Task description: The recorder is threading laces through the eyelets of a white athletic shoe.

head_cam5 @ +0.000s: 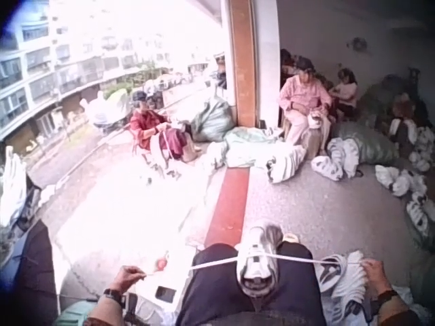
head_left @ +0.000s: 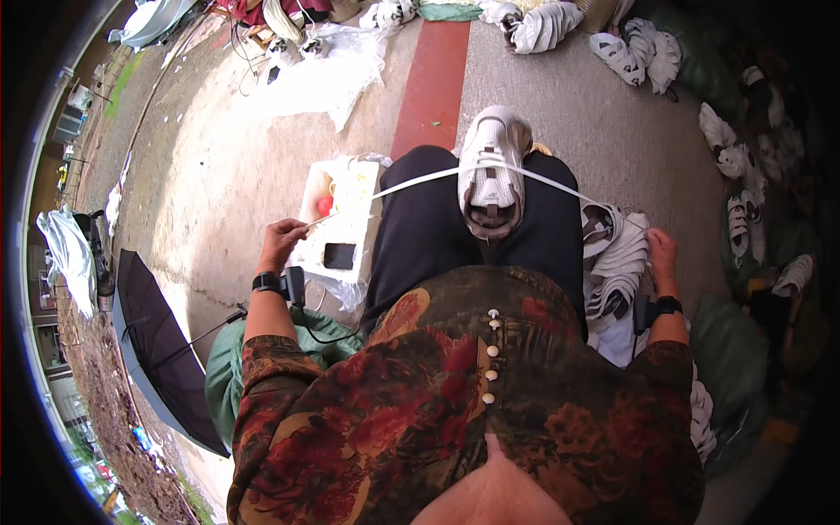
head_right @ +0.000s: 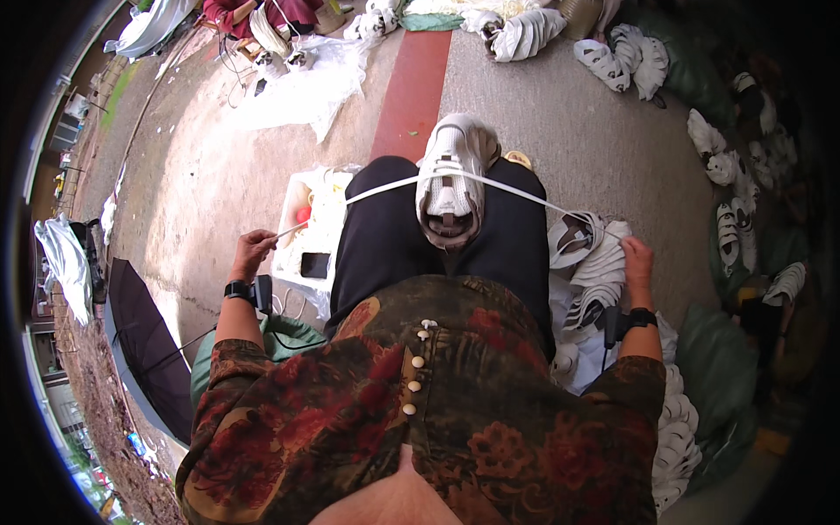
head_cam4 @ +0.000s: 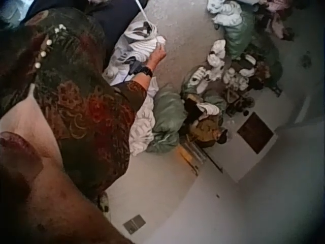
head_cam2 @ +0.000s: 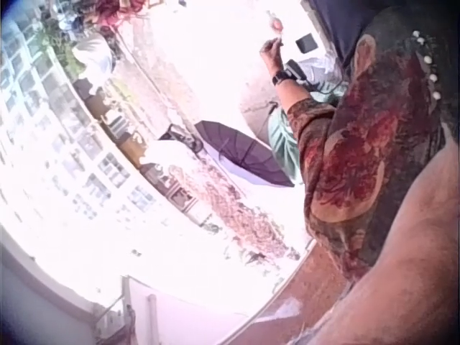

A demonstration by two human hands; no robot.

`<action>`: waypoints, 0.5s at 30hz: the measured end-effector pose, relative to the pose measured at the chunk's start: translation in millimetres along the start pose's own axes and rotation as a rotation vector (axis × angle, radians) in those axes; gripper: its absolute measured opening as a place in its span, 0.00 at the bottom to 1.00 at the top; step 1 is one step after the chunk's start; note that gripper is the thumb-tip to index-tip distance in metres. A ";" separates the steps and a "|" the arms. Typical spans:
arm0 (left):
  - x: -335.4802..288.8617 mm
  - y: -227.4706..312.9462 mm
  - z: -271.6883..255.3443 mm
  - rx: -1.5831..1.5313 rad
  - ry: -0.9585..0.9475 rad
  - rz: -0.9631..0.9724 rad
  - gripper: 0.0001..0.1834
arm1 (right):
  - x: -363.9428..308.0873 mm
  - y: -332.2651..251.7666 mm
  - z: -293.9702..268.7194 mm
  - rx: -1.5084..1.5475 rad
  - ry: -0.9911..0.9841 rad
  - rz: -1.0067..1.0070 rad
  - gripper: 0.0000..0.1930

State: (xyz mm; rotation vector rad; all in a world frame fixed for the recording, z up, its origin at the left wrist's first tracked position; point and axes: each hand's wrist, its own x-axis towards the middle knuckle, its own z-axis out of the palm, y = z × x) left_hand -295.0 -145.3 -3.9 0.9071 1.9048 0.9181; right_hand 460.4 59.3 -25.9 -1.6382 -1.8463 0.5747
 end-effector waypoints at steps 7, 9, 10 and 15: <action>-48.3 -91.9 -48.6 -0.020 0.122 -0.279 0.04 | -66.4 83.7 -57.1 -0.135 0.048 0.188 0.09; -56.8 -102.3 -48.1 -0.015 0.113 -0.347 0.04 | -77.2 86.2 -58.7 -0.172 -0.038 0.266 0.08; -56.7 -105.7 -46.6 -0.016 0.115 -0.345 0.04 | -77.4 86.0 -56.8 -0.172 -0.036 0.264 0.08; -36.4 -118.6 -21.3 0.392 0.156 -0.241 0.13 | -52.2 71.0 -27.7 -0.254 -0.149 0.416 0.04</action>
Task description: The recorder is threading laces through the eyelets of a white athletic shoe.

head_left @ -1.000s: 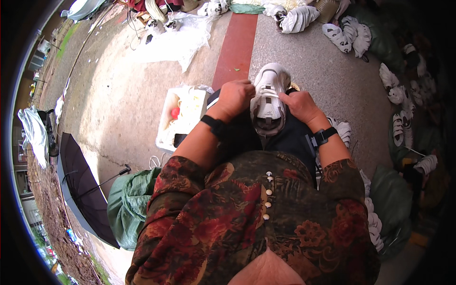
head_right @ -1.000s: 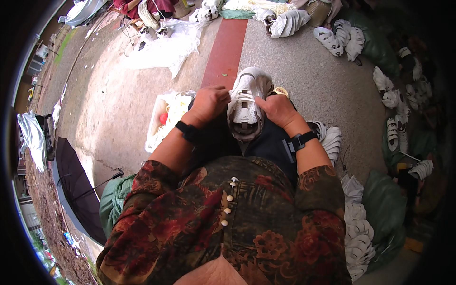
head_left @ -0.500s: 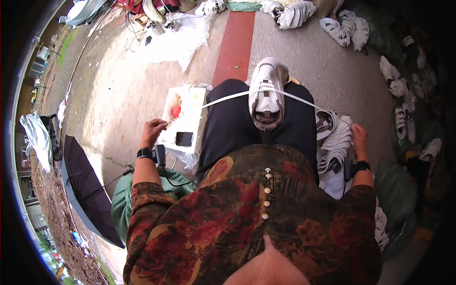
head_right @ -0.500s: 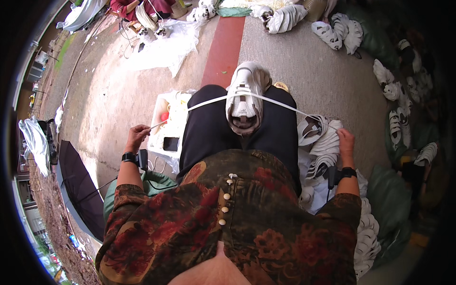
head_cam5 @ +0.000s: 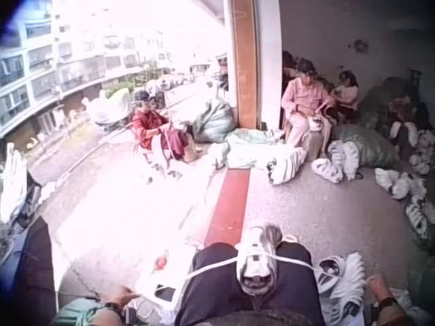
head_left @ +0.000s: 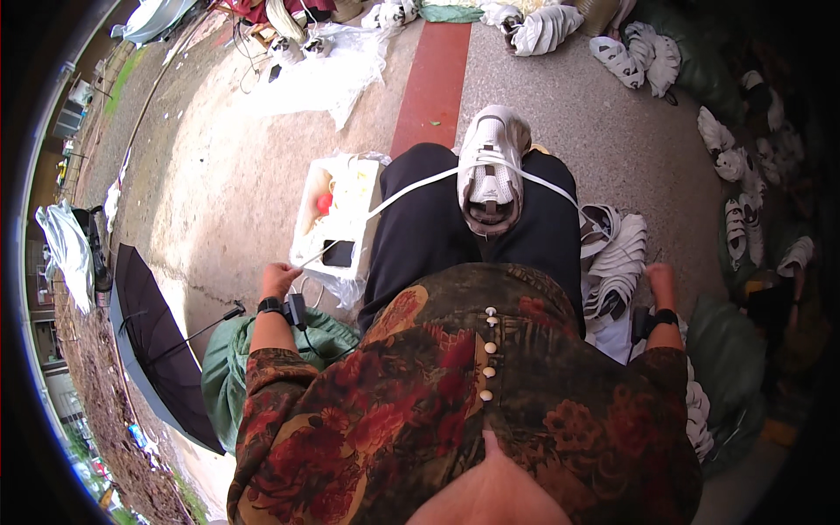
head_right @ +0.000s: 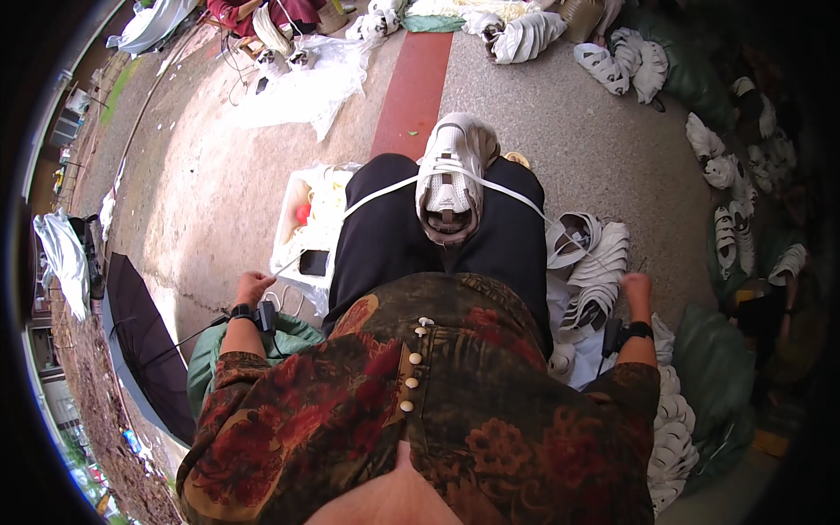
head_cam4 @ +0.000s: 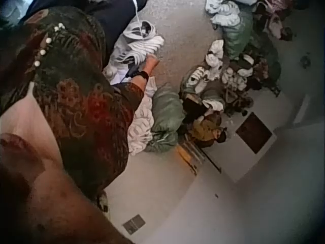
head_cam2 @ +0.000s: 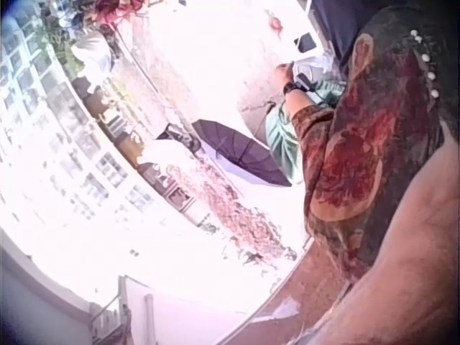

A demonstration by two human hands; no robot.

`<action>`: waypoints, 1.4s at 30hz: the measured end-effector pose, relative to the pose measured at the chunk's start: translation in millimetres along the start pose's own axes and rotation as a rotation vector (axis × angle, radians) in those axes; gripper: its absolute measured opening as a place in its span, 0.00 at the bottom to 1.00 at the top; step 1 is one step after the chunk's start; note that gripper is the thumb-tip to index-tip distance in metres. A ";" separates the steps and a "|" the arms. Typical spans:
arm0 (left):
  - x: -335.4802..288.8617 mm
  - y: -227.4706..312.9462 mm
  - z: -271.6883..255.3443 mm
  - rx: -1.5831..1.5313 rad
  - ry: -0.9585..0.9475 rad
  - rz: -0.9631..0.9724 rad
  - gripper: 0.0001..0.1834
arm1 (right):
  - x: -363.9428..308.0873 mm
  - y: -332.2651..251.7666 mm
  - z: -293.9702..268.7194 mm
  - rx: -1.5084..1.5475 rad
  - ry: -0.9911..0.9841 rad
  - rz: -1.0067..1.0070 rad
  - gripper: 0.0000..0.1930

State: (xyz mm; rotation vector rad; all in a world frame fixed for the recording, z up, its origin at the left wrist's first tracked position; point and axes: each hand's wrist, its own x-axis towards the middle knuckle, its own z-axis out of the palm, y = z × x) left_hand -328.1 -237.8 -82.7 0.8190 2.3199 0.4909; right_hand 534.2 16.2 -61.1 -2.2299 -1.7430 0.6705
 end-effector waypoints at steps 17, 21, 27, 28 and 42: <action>-32.1 359.3 110.2 -0.632 -0.605 0.593 0.07 | -21.4 -388.5 109.9 0.746 -0.223 -0.534 0.11; -30.9 354.7 115.9 -0.593 -0.469 0.684 0.07 | -23.2 -392.1 106.6 0.553 -0.139 -0.573 0.11; -32.2 356.3 117.7 -0.594 -0.465 0.676 0.08 | -19.4 -395.8 121.7 0.310 0.095 -0.664 0.09; -31.9 355.4 118.6 -0.592 -0.465 0.675 0.08 | -20.7 -397.1 122.9 0.306 0.116 -0.697 0.11; -74.6 380.9 119.1 -0.622 -0.530 0.585 0.06 | -44.1 -398.6 117.4 0.127 0.232 -0.756 0.06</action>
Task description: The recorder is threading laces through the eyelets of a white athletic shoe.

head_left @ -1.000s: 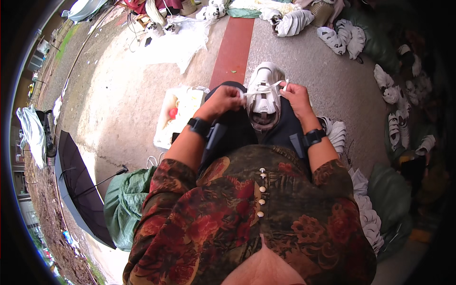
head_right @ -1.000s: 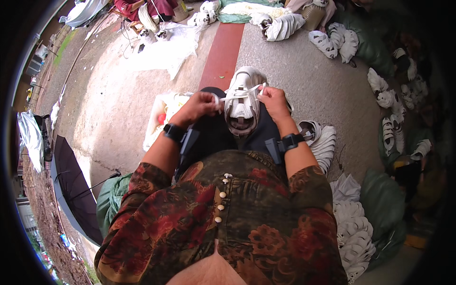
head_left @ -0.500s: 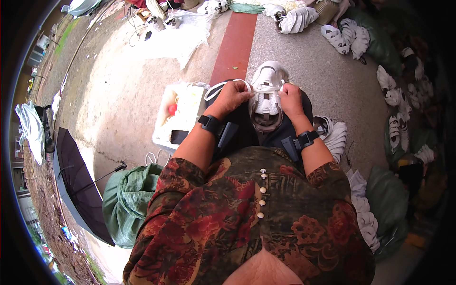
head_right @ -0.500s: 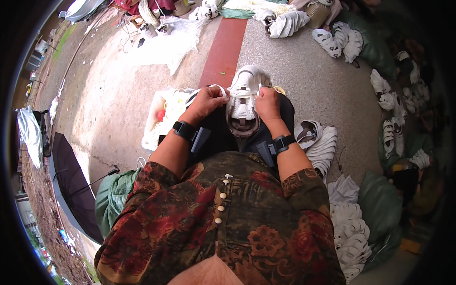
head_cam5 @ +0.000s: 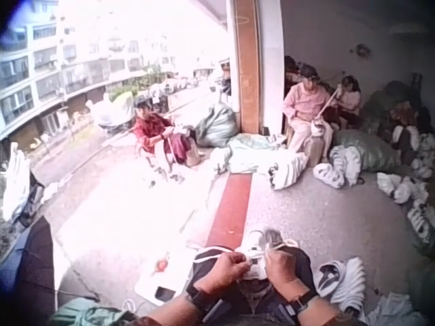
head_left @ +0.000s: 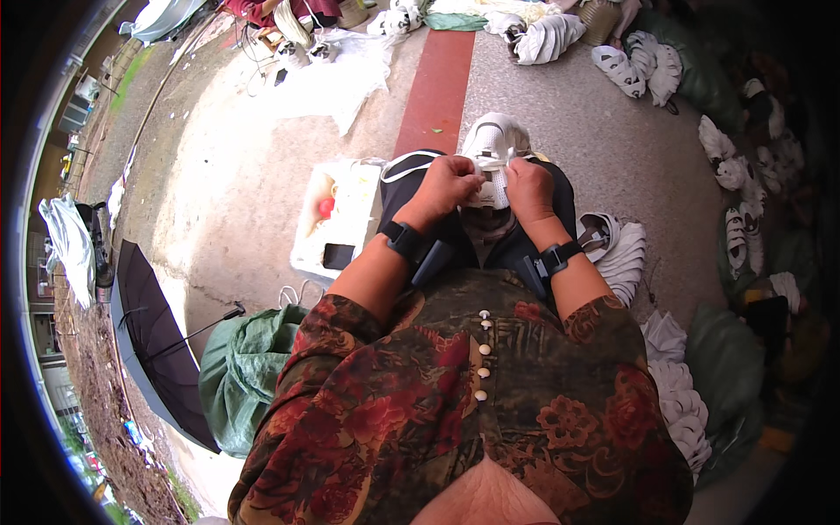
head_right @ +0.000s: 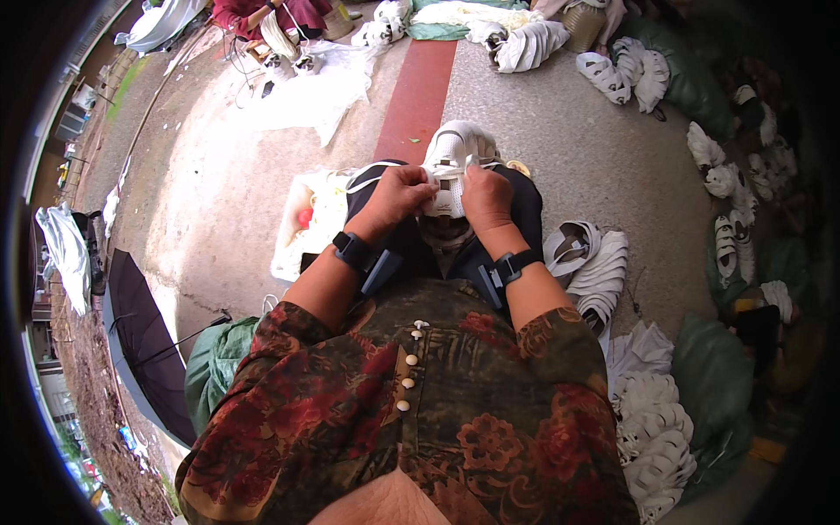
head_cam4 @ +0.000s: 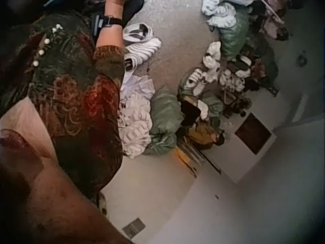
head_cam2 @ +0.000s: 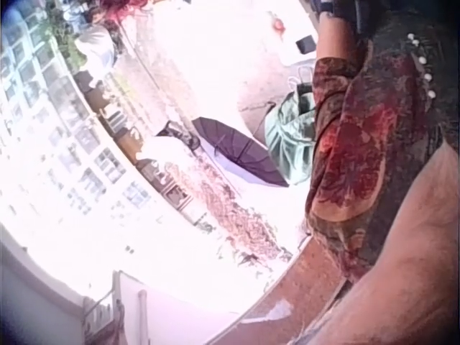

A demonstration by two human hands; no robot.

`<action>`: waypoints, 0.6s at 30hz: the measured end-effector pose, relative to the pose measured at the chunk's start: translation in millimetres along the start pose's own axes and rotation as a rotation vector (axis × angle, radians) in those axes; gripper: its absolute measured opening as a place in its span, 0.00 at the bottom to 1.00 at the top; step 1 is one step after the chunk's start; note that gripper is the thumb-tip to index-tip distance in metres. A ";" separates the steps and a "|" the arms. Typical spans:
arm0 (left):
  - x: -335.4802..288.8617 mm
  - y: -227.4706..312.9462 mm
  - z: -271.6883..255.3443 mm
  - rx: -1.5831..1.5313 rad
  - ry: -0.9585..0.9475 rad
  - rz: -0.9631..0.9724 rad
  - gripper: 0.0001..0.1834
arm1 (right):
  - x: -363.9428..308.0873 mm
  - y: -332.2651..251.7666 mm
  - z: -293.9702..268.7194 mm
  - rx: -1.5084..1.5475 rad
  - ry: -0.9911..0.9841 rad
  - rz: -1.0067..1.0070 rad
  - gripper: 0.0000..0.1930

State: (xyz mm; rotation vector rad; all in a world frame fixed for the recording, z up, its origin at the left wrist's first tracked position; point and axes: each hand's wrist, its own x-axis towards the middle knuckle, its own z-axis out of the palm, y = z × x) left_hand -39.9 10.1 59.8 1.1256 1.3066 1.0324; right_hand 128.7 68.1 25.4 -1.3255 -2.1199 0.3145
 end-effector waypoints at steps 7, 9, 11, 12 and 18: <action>20.4 -0.5 27.0 0.363 0.082 0.101 0.09 | -12.6 -19.2 -16.4 -0.059 -0.128 0.027 0.06; 29.9 -5.8 34.9 0.687 0.108 0.340 0.07 | -12.8 -13.3 -11.6 0.067 -0.056 0.067 0.07; 31.2 -5.9 41.3 0.613 0.127 0.272 0.06 | -12.5 -8.0 -8.0 0.100 -0.052 0.070 0.07; 31.3 -6.9 42.7 0.658 0.135 0.279 0.06 | -13.2 -6.7 -7.0 0.130 -0.051 0.071 0.07; 31.0 -3.6 48.7 0.894 0.136 0.219 0.09 | -14.8 -7.1 1.0 0.129 -0.020 0.043 0.06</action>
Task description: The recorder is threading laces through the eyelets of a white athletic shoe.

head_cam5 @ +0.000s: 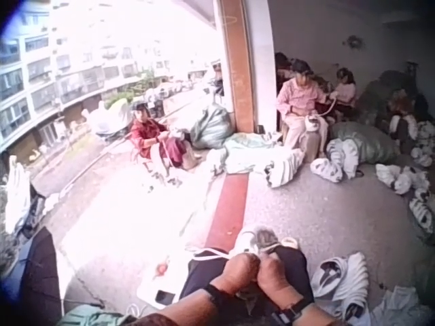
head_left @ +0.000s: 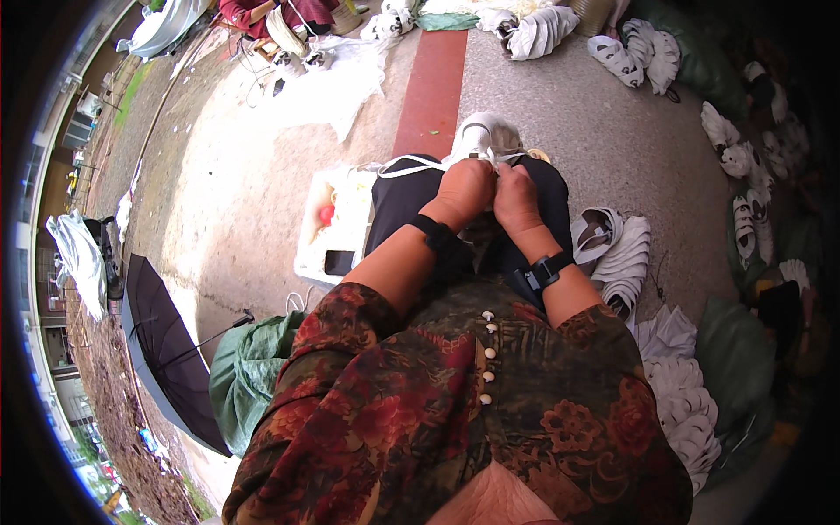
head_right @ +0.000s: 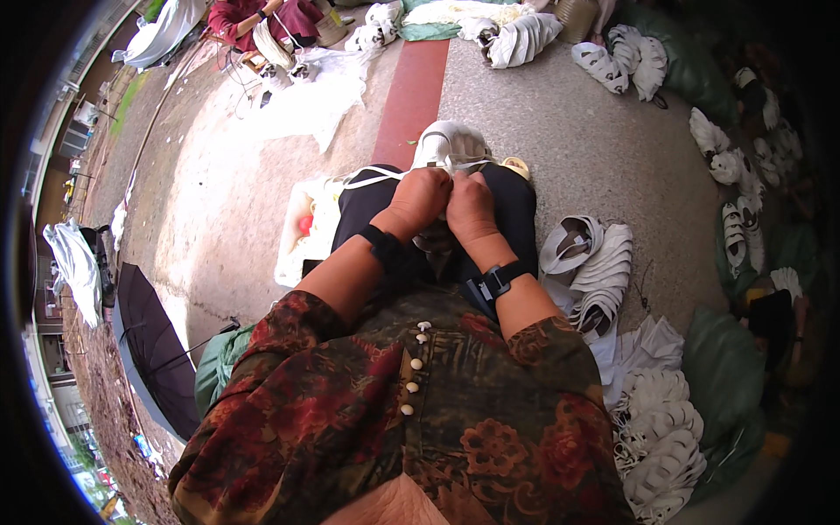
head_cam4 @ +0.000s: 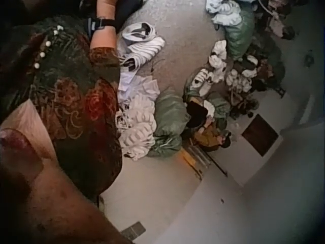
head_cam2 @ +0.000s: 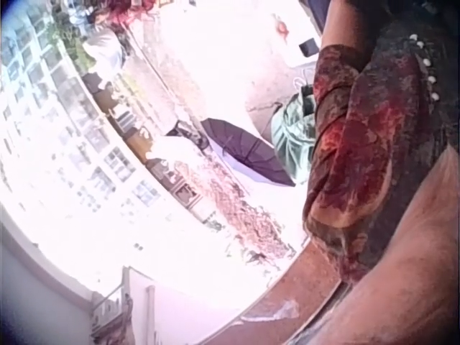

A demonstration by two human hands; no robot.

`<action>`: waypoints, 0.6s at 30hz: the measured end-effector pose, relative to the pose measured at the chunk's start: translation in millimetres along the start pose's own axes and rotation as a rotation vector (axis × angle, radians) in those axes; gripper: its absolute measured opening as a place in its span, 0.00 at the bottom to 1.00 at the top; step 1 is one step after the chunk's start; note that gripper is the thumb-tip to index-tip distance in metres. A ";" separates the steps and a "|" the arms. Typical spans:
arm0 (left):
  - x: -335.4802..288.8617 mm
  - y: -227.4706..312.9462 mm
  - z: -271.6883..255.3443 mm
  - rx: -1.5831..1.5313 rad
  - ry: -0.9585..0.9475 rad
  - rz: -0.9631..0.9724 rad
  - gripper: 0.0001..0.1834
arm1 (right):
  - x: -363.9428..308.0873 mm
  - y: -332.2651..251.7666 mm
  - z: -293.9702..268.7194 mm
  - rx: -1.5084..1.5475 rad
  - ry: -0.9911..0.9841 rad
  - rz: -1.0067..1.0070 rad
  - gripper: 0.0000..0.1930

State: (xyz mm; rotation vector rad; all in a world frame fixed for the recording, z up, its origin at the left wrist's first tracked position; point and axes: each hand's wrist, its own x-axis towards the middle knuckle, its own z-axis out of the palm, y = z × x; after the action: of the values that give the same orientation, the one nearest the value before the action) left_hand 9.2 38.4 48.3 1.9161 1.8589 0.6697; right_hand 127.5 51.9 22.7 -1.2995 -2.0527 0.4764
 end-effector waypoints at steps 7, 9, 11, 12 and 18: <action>-1.5 -6.4 -2.1 0.113 -0.043 0.038 0.10 | 1.7 4.9 0.2 -0.045 -0.034 -0.019 0.06; -1.3 -8.7 -0.4 0.000 -0.017 0.053 0.09 | 3.7 7.5 2.5 -0.043 -0.016 -0.001 0.07; -1.2 -7.5 0.6 -0.114 0.009 0.067 0.09 | 3.9 10.6 2.1 -0.022 -0.021 0.008 0.07; -1.8 -4.6 2.0 -0.101 0.032 0.041 0.09 | 4.6 9.5 1.7 0.002 -0.028 0.015 0.08; -2.0 9.2 -13.5 0.182 -0.095 0.023 0.07 | 3.8 11.3 -2.8 -0.027 -0.084 0.051 0.07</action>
State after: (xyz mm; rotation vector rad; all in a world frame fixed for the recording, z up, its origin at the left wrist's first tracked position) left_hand 8.8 35.3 64.5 2.0467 1.8969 0.4210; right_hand 135.7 60.1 19.0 -1.3716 -2.1052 0.5364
